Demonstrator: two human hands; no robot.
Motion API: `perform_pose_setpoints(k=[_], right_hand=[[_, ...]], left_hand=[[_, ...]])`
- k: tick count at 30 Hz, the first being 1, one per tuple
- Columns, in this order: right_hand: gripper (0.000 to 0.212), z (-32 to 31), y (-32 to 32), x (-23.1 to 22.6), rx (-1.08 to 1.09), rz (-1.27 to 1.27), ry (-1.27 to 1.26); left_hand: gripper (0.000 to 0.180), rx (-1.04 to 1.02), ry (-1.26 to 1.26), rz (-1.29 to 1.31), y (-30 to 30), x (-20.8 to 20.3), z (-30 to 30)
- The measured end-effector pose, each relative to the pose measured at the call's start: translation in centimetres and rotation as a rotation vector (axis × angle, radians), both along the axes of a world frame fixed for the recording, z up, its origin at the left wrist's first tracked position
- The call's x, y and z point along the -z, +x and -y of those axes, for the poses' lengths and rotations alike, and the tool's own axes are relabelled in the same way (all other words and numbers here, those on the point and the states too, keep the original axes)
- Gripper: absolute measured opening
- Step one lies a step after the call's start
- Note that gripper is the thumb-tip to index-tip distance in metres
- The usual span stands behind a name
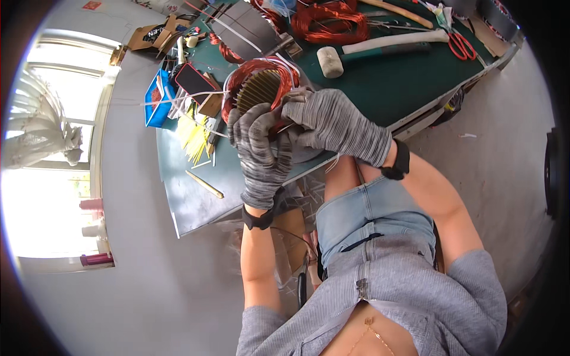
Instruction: Winding and securing copper wire coils within a motor stator component at an assembly workbench.
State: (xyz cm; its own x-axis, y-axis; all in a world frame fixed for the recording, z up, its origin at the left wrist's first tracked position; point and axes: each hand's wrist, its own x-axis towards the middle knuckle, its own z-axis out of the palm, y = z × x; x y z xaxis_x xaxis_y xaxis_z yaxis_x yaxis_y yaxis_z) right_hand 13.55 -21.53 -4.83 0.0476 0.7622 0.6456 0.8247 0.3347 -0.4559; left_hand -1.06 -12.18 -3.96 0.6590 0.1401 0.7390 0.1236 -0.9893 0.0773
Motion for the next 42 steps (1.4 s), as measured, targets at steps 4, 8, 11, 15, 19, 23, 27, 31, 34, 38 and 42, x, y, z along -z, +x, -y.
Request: perform_pose_setpoints(k=[4, 8, 11, 15, 19, 23, 27, 31, 34, 38, 42], right_hand=[[0.018, 0.0, 1.4, 1.4, -0.294, -0.603, 0.117], [0.023, -2.0, 1.8, 1.3, 0.024, -0.279, 0.326], [0.024, -2.3, 1.3, 0.6, 0.225, -0.146, 0.096], [0.025, -2.6, 0.7, 0.5, 0.223, -0.218, 0.074], [0.022, -3.2, 0.8, 0.9, 0.237, -0.219, 0.004], [0.017, -3.8, 0.7, 0.9, 0.171, -0.256, 0.06], [0.02, -4.9, 2.3, 2.5, 0.039, -0.335, 0.239], [0.018, -1.4, 0.9, 5.1, 0.033, -0.861, 0.396], [0.025, 0.2, -0.1, 8.7, 0.279, -0.811, 0.108], [0.024, 1.1, 1.8, 9.9, 0.428, -0.654, -0.012], [0.029, 1.2, 2.5, 9.7, 0.321, -0.72, 0.042]], left_hand=[[0.029, -0.041, 0.109, 0.014, -0.5, -0.1, 0.1], [0.028, -0.312, 0.413, -0.037, -0.7, -0.4, 2.0], [0.03, -0.351, 0.464, -0.248, -0.7, -1.2, 1.8], [0.034, -0.523, 0.482, -0.48, -1.1, -1.0, 2.3], [0.033, -0.3, 0.416, -0.359, -2.0, -0.1, 1.2], [0.035, -0.244, 0.473, -0.295, -3.4, 0.3, 0.0], [0.034, -0.284, 0.475, -0.325, -1.9, -2.0, 0.4], [0.023, -0.046, 0.044, -0.158, -0.4, -1.5, -1.1], [0.018, -0.12, 0.078, -0.231, -0.2, -1.2, -0.9], [0.019, -0.166, 0.291, -0.255, 0.9, -2.1, 0.5], [0.021, -0.234, 0.214, -0.252, 1.6, -1.6, 3.1]])
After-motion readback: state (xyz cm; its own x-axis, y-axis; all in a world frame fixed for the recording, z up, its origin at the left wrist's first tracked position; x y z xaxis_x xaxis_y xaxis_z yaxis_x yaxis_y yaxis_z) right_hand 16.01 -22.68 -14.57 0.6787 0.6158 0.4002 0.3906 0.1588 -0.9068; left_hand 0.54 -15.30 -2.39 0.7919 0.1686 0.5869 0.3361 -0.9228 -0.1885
